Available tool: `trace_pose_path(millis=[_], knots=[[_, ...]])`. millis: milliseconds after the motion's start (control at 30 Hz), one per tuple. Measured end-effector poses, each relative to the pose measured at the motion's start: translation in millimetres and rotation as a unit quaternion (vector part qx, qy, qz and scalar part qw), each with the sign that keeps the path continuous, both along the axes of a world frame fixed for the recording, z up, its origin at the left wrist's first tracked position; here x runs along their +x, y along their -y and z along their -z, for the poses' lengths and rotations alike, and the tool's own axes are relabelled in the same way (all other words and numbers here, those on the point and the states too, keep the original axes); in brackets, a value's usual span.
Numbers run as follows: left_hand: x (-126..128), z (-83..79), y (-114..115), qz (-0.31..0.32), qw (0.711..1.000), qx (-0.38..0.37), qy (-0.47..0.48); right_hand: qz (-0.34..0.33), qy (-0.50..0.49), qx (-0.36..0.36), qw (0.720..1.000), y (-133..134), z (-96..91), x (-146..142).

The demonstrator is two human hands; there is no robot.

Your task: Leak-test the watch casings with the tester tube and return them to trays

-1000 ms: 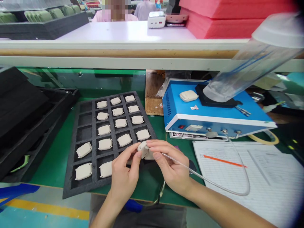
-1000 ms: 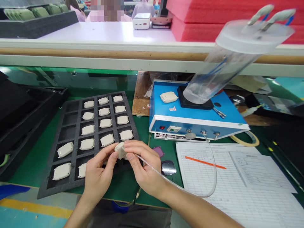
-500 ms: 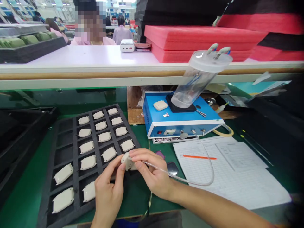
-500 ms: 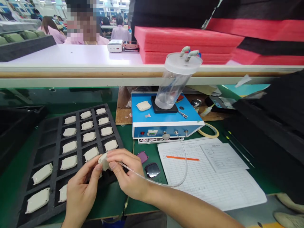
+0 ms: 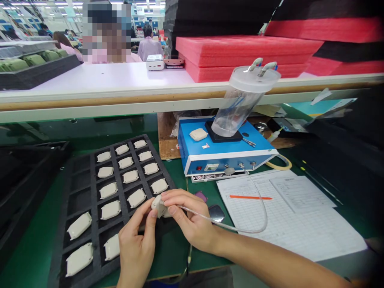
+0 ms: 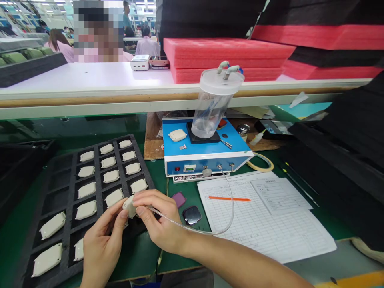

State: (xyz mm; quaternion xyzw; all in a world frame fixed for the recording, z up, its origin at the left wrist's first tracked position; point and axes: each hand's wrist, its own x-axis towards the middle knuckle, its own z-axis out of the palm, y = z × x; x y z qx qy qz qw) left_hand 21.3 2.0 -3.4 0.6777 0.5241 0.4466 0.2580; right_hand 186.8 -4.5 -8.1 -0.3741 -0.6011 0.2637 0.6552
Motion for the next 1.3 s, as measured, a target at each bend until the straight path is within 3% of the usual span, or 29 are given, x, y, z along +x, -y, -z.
trace_pose_path(millis=[1300], knots=[[1.1, -2.5, 1.4, -0.001, 1.0, -0.007, 0.019, -0.004, 0.018, -0.012, 1.0, 2.1, -0.2, 0.6]])
